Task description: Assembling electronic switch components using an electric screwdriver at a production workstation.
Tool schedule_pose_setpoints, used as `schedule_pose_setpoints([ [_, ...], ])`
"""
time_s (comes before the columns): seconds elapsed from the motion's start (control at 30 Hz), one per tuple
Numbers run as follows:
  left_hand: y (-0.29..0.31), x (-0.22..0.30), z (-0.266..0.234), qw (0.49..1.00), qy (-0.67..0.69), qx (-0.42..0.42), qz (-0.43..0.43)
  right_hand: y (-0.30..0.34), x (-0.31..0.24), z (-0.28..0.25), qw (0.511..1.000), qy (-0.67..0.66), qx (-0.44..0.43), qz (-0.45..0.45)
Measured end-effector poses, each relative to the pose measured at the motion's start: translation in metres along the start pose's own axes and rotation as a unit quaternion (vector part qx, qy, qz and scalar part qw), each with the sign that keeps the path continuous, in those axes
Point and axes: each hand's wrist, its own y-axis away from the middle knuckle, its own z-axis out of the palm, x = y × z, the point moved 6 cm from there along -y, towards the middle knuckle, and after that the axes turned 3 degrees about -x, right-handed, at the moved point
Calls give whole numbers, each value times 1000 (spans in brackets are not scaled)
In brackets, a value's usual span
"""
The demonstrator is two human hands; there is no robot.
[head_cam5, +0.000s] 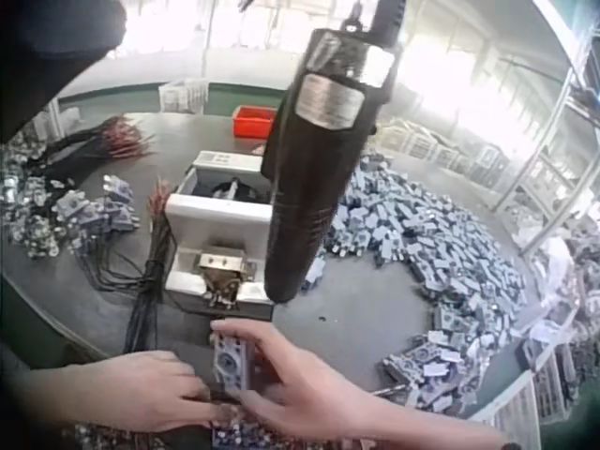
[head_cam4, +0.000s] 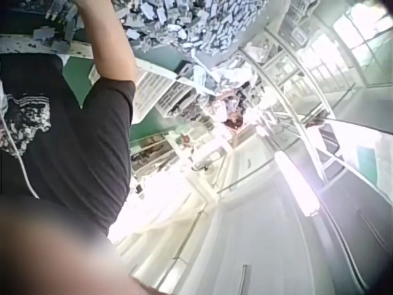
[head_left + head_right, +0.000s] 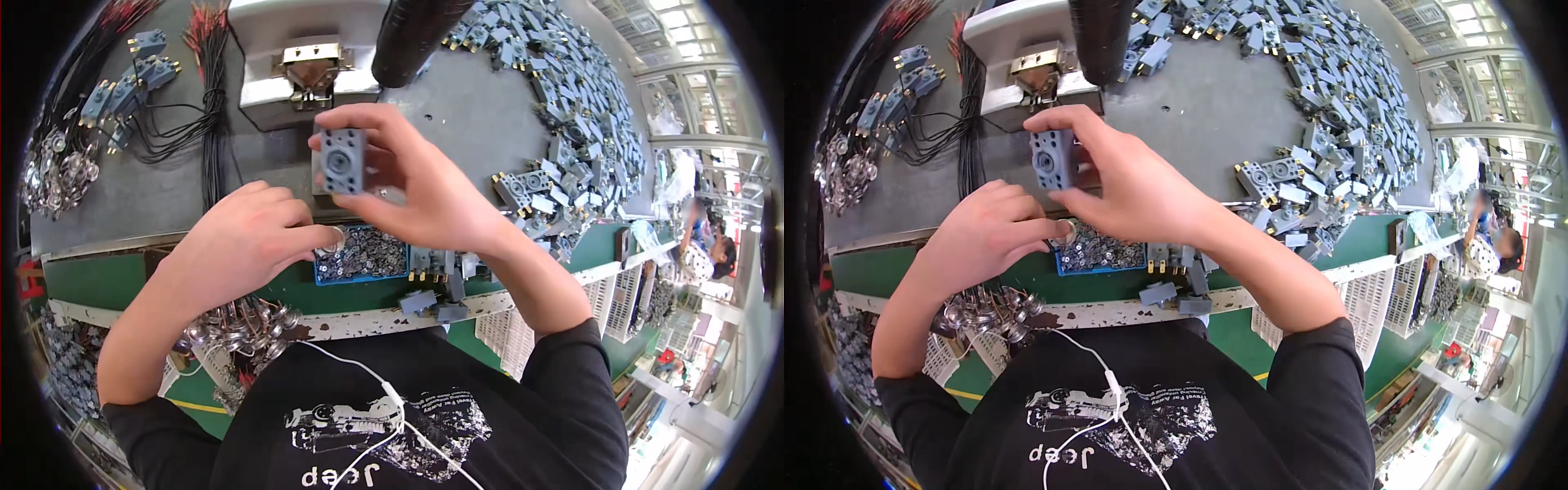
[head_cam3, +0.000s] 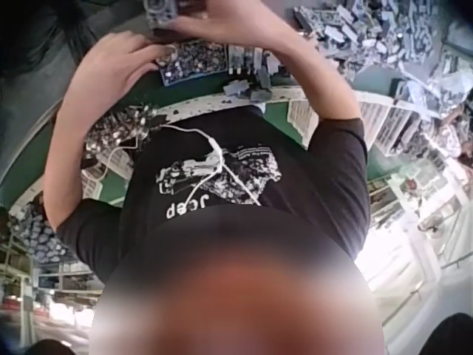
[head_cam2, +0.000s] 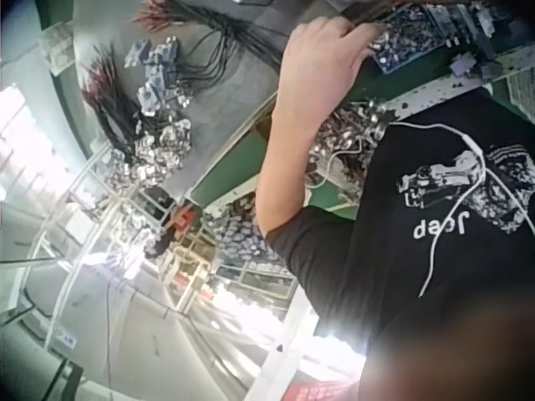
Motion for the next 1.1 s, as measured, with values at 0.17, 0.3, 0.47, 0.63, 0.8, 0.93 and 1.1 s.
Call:
schedule_pose_setpoints([
  [0.17, 4, -1, 2, 1000, -1, -16, -10, -10, 9, -3, 890, 423, 102, -140],
  [0.3, 3, 1, 2, 1000, -2, 15, 2, 0, 9, -14, 867, 488, 97, -34],
  [0.47, 1, 0, -4, 1000, 12, 19, -2, -3, 13, 0, 868, 490, 81, -19],
  [0.63, 0, 0, -2, 999, 31, 33, 12, -3, 24, -6, 892, 446, 73, 4],
  [0.8, 1, -1, -7, 999, 29, 27, 0, 1, 27, -4, 879, 474, 50, 19],
  [0.93, 1, -1, -14, 997, 32, 74, 13, 7, 32, -5, 882, 461, 84, 51],
  [1.1, -10, -21, -32, 976, 72, 199, -57, 28, -30, -31, 917, 309, 249, -42],
])
